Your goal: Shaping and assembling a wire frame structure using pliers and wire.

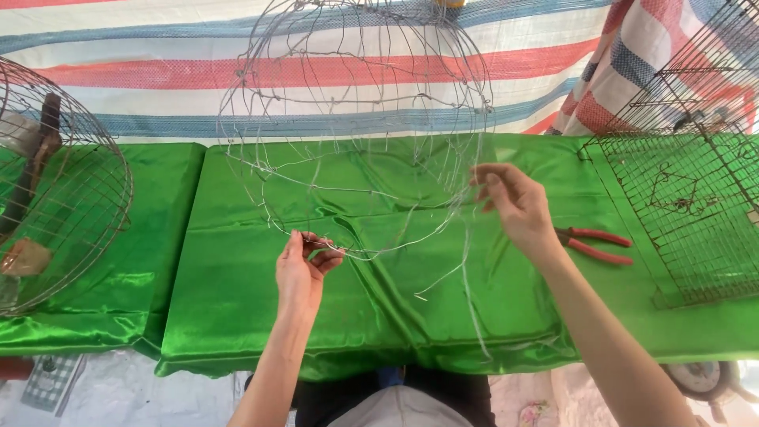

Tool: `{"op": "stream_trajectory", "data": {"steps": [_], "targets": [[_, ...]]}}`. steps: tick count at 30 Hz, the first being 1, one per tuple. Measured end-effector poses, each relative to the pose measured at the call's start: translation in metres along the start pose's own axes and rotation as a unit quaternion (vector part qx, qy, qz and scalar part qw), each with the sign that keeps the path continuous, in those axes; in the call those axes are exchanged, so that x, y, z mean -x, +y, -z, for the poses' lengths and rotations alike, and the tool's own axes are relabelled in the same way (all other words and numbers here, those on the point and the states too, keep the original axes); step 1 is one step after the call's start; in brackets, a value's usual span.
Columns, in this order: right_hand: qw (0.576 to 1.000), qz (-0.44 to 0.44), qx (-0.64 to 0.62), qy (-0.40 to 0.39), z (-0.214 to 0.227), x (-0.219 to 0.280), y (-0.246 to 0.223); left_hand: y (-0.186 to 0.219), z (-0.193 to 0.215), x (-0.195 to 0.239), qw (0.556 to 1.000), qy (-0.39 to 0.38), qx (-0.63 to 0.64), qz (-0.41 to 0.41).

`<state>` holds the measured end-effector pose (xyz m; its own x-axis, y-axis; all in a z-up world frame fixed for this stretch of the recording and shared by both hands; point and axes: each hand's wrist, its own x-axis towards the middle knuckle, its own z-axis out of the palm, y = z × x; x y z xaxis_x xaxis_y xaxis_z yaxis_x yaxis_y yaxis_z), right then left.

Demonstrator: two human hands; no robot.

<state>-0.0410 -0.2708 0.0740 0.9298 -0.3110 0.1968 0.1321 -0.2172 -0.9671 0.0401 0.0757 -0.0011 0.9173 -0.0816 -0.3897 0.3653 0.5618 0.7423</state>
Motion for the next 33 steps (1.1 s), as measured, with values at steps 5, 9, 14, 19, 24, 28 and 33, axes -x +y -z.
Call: {"op": "stream_trajectory", "data": {"steps": [5, 9, 14, 19, 24, 28, 33], "targets": [[0.999, -0.012, 0.042, -0.03, -0.025, 0.002, -0.029, -0.002, 0.01, -0.006, 1.0, 0.007, -0.008, -0.009], [0.995, 0.013, 0.059, -0.079, -0.048, 0.001, -0.031, -0.01, 0.029, -0.011, 1.0, 0.018, -0.016, -0.008], [0.99, 0.008, 0.032, -0.14, -0.065, 0.007, 0.001, -0.023, 0.046, -0.018, 0.999, 0.037, -0.039, -0.008], [0.967, -0.016, 0.051, -0.247, -0.087, 0.011, -0.018, -0.03, 0.061, -0.021, 0.997, 0.036, -0.063, 0.002], [0.957, -0.032, -0.007, -0.289, -0.096, 0.008, -0.021, -0.02, 0.055, -0.015, 0.999, 0.015, -0.04, 0.0], [0.96, -0.031, -0.01, -0.279, -0.099, 0.002, -0.023, -0.011, 0.046, -0.014, 1.0, -0.001, -0.023, -0.006], [0.969, 0.012, 0.008, -0.247, -0.103, -0.001, -0.035, -0.003, 0.039, -0.011, 0.999, -0.031, -0.02, -0.011]]}}
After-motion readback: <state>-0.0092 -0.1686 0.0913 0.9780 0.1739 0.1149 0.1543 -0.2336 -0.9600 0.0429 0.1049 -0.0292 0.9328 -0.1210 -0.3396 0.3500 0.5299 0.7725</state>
